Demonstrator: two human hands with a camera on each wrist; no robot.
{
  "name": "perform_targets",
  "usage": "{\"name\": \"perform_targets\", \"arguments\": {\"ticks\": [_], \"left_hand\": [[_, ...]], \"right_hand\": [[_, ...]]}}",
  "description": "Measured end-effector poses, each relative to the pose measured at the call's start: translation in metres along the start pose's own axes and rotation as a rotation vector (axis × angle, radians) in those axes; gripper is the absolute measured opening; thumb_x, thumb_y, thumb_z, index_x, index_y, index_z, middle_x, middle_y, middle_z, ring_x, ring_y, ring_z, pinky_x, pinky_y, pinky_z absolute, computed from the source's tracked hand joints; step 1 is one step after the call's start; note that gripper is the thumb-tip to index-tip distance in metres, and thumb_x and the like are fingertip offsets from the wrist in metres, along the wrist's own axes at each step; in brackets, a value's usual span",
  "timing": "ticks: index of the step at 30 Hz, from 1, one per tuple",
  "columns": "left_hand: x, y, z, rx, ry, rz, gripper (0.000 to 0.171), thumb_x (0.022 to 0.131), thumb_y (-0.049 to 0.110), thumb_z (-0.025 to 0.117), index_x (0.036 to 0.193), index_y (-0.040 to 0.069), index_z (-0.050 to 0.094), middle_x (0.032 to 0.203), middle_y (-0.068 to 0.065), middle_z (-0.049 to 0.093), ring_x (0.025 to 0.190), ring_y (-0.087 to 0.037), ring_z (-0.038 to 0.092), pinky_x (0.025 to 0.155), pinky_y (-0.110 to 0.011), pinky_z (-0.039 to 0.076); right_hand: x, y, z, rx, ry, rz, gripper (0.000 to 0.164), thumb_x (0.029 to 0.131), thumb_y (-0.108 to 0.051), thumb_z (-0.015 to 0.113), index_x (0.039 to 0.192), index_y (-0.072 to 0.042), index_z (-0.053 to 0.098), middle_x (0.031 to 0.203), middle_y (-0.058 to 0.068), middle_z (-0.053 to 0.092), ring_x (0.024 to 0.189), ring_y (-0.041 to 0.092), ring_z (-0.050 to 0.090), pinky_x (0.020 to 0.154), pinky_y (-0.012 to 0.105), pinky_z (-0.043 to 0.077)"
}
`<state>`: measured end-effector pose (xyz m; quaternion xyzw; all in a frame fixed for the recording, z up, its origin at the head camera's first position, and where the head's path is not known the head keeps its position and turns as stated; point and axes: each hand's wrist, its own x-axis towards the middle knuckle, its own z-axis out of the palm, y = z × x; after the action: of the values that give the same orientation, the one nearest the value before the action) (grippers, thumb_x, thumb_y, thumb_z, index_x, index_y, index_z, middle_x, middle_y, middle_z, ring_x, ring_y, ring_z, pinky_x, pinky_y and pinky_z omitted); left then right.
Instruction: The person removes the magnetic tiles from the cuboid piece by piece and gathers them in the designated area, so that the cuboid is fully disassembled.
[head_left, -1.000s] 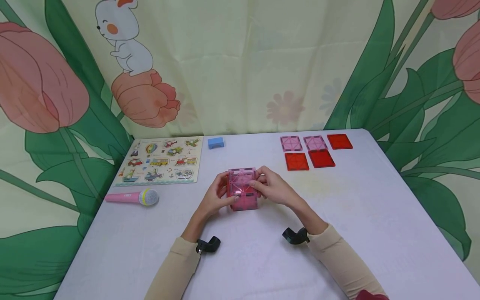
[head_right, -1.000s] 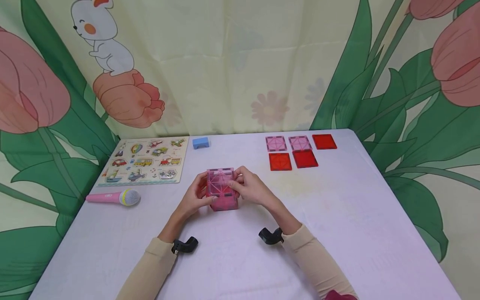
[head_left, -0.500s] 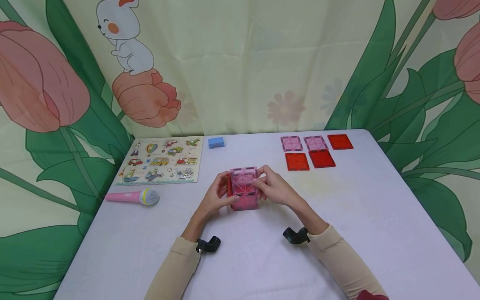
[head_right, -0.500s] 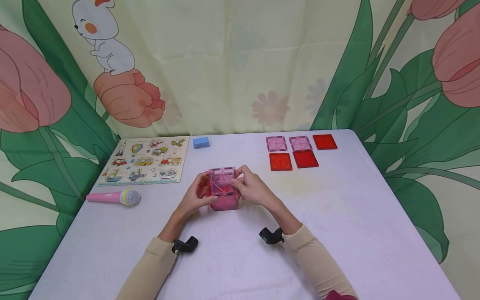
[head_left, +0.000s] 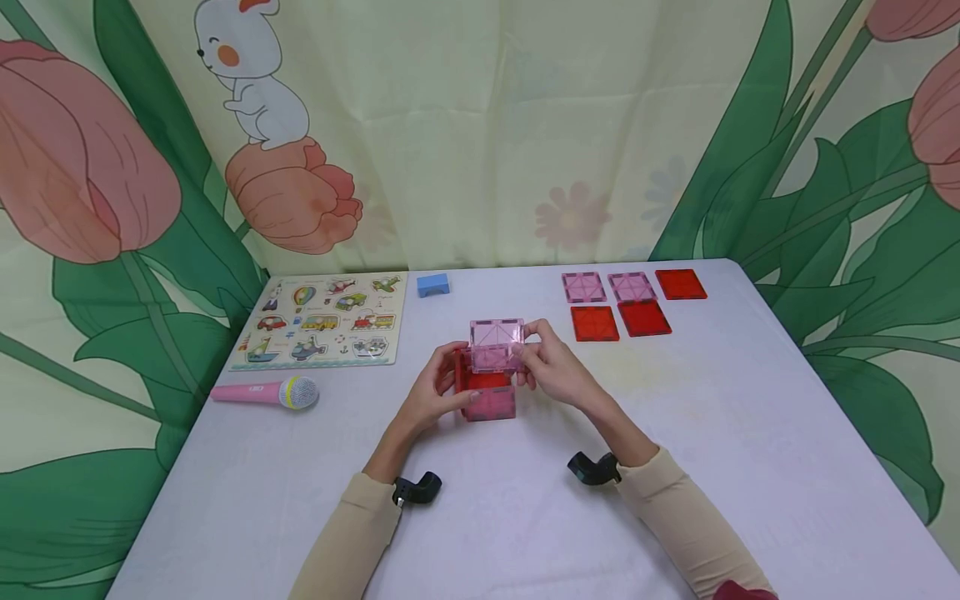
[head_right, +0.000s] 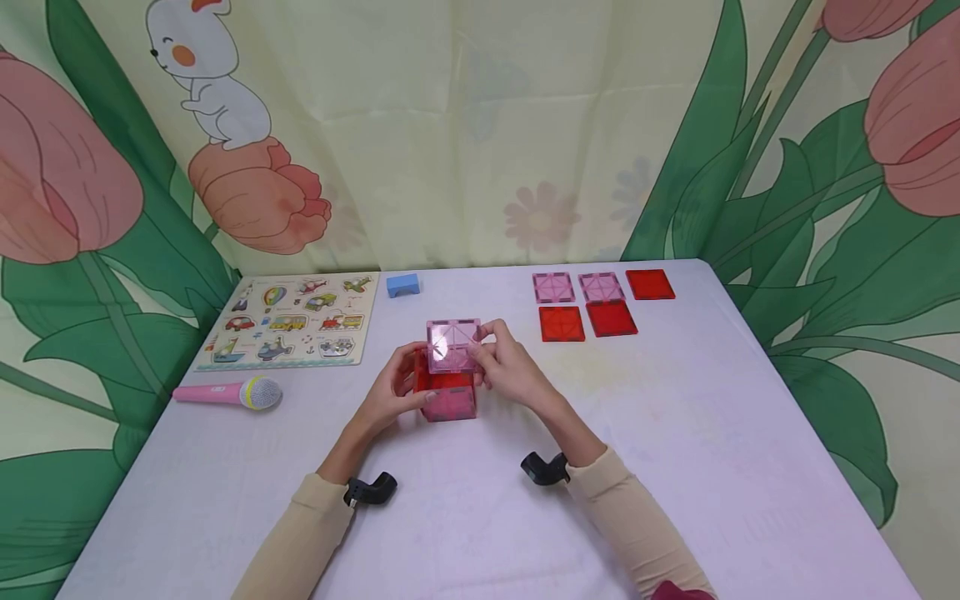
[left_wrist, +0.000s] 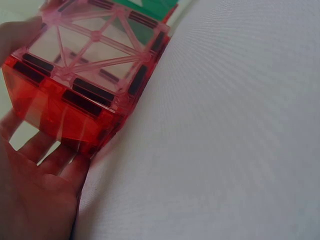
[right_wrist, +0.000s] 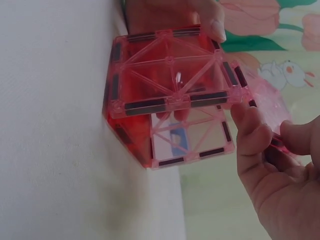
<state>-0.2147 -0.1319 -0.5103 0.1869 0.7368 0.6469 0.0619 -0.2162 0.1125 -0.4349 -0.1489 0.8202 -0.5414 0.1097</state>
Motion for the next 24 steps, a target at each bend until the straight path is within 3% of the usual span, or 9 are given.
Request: {"name": "perform_targets", "arguments": {"ticks": [4,8,11,24], "left_hand": [[0.0,-0.001,0.0,0.008,0.001,0.0,0.079,0.082,0.013,0.077,0.149,0.02,0.037,0.15,-0.01,0.046,0.142,-0.029,0.043,0.119,-0.043,0.036],[0.001,-0.001,0.0,0.016,-0.004,0.009,0.078,0.083,0.013,0.077,0.149,0.018,0.037,0.152,-0.011,0.045,0.144,-0.031,0.041,0.119,-0.045,0.034],[0.001,-0.002,-0.001,0.012,-0.008,0.017,0.077,0.083,0.012,0.076,0.149,0.016,0.037,0.152,-0.013,0.045,0.144,-0.032,0.04,0.12,-0.048,0.033],[-0.002,0.0,0.0,0.02,-0.005,0.011,0.08,0.082,0.017,0.076,0.151,0.021,0.035,0.154,-0.009,0.042,0.146,-0.031,0.037,0.12,-0.049,0.033]], "right_hand": [[0.001,0.0,-0.004,0.031,0.027,-0.031,0.033,0.103,-0.014,0.055,0.128,-0.004,0.037,0.083,0.023,0.067,0.065,0.023,0.061,0.067,0.024,0.055],[0.002,0.0,-0.009,0.08,0.051,-0.037,0.039,0.099,-0.01,0.06,0.13,-0.003,0.037,0.099,0.028,0.068,0.077,0.035,0.065,0.07,0.021,0.058],[0.002,0.001,-0.013,0.085,0.091,-0.028,0.042,0.097,-0.01,0.064,0.131,-0.003,0.04,0.106,0.025,0.068,0.086,0.042,0.066,0.072,0.02,0.058],[0.0,0.003,-0.041,0.095,0.299,0.0,0.035,0.098,-0.019,0.064,0.126,-0.001,0.054,0.109,0.019,0.066,0.087,0.028,0.073,0.077,0.018,0.059]]}}
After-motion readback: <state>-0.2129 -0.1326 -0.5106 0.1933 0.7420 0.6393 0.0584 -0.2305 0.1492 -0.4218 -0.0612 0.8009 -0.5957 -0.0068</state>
